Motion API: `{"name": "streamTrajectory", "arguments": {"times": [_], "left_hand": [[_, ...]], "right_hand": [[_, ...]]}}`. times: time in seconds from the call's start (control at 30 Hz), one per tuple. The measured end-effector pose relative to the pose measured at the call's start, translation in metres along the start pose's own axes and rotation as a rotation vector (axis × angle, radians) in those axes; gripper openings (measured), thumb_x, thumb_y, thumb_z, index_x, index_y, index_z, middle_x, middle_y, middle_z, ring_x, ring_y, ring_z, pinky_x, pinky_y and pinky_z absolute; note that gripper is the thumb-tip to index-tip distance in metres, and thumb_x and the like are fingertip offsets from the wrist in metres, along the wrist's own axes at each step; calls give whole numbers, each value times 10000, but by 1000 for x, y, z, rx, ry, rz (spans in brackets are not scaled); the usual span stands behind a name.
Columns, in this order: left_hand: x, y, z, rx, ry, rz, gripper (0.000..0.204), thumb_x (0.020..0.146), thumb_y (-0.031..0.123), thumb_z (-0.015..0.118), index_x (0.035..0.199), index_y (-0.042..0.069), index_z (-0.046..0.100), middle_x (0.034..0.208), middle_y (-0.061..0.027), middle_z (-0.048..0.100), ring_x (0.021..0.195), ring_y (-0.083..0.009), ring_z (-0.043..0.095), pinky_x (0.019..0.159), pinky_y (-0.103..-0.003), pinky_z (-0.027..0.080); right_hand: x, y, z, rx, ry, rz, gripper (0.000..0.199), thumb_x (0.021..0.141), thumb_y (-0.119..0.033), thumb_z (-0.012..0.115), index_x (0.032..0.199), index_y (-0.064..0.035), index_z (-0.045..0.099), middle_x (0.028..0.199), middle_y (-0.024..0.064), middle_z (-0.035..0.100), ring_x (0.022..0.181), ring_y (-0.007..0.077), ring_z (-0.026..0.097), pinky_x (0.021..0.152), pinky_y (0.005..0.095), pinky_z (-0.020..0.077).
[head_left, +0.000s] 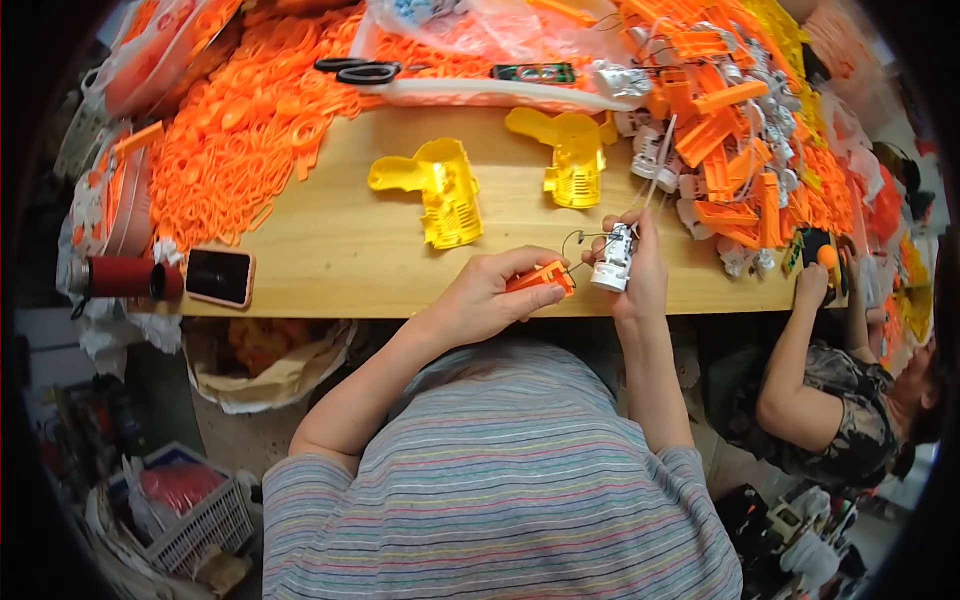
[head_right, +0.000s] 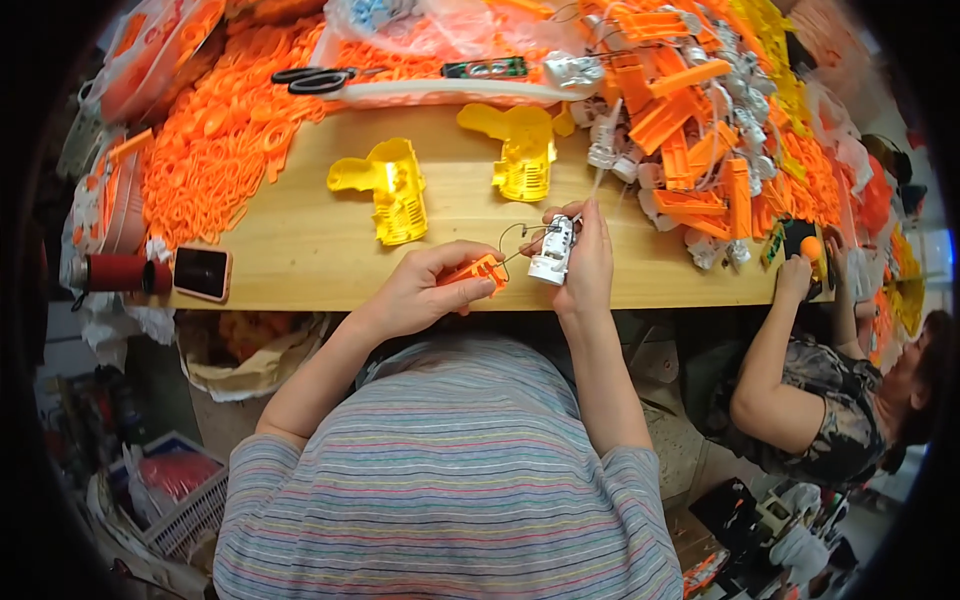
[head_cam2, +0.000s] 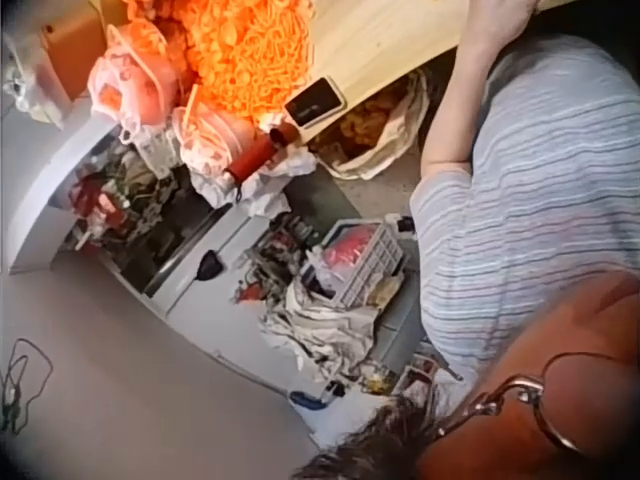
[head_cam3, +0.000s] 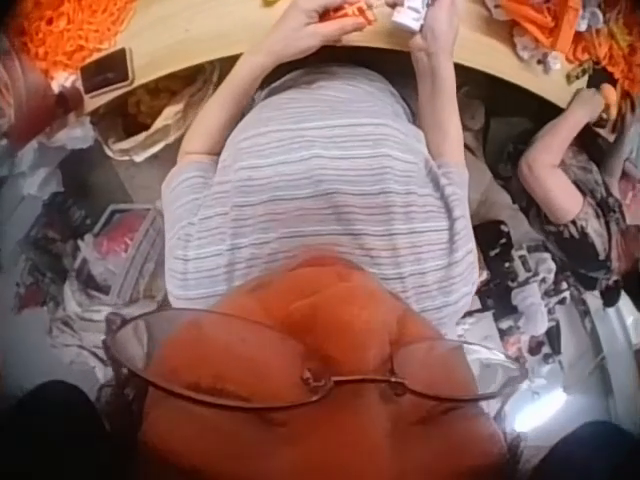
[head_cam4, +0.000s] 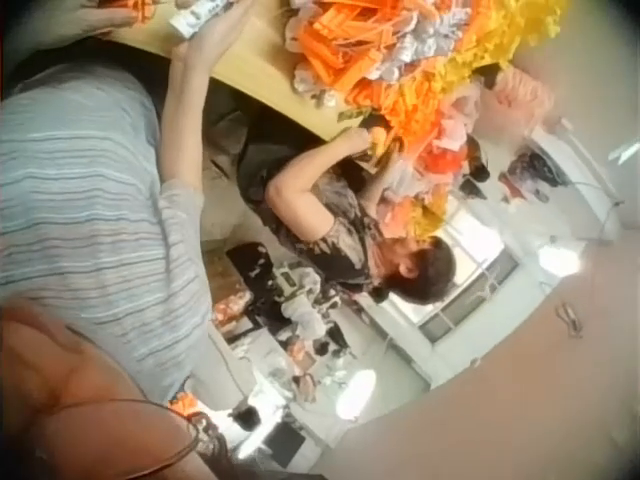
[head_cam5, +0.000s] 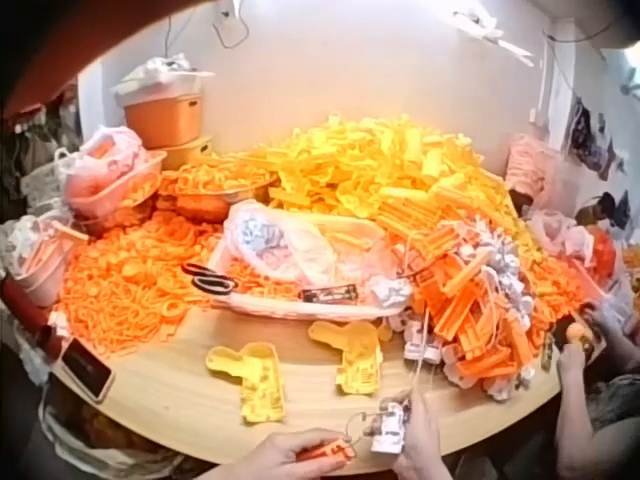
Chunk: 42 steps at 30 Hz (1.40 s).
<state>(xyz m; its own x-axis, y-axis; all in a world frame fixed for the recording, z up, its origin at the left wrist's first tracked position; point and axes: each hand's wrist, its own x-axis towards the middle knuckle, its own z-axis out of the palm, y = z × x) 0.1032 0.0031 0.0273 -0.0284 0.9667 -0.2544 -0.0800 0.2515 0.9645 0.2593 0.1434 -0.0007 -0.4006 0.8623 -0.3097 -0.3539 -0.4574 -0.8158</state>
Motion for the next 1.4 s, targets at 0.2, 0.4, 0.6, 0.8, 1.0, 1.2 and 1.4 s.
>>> {"name": "streamTrajectory", "arguments": {"times": [0.2,0.4,0.6,0.8,1.0,1.2,1.4], "left_hand": [[-1,-31,-4,-33,105,87,180,924,141,638,1057,30,589,880,-17,618,767,-63,585,668,-221,503],[-5,-33,3,8,123,-30,135,925,174,627,959,47,598,817,-13,617,719,-67,573,624,-216,485],[-4,-31,2,-73,111,-24,139,919,186,589,891,51,603,728,-10,584,661,-64,546,571,-211,457],[-9,-30,2,-135,62,40,155,925,177,519,882,47,593,730,-17,564,641,-82,514,573,-231,438],[-13,-35,0,-247,61,127,262,963,206,422,871,34,598,733,-33,567,608,-105,511,572,-249,441],[-17,-40,-8,-293,-29,46,278,972,249,458,914,25,611,744,-47,580,638,-114,530,581,-244,434],[-28,-2,-53,795,342,409,343,715,308,793,831,44,608,834,-107,582,739,-307,609,652,-384,494]], "right_hand": [[-3,7,16,3,-91,51,304,1057,-316,355,919,-79,486,798,92,583,539,176,616,532,351,586],[-11,7,26,-46,-164,-70,307,1059,-306,353,918,-72,491,783,90,583,537,161,616,528,330,586],[-10,12,23,-99,-260,-134,301,1061,-311,354,928,-76,488,793,90,563,562,187,586,592,382,580],[-12,21,27,-28,-273,-81,295,1059,-318,362,937,-77,480,783,80,568,555,158,594,679,412,609],[-13,33,35,35,-321,61,303,1059,-345,362,944,-90,481,779,72,559,565,156,594,707,428,609],[-8,35,42,263,-469,293,334,1054,-407,346,969,-128,510,791,12,530,550,152,536,806,497,555],[8,41,59,458,-566,381,353,1059,-373,353,935,-106,548,759,28,523,570,147,513,649,361,519]]}}
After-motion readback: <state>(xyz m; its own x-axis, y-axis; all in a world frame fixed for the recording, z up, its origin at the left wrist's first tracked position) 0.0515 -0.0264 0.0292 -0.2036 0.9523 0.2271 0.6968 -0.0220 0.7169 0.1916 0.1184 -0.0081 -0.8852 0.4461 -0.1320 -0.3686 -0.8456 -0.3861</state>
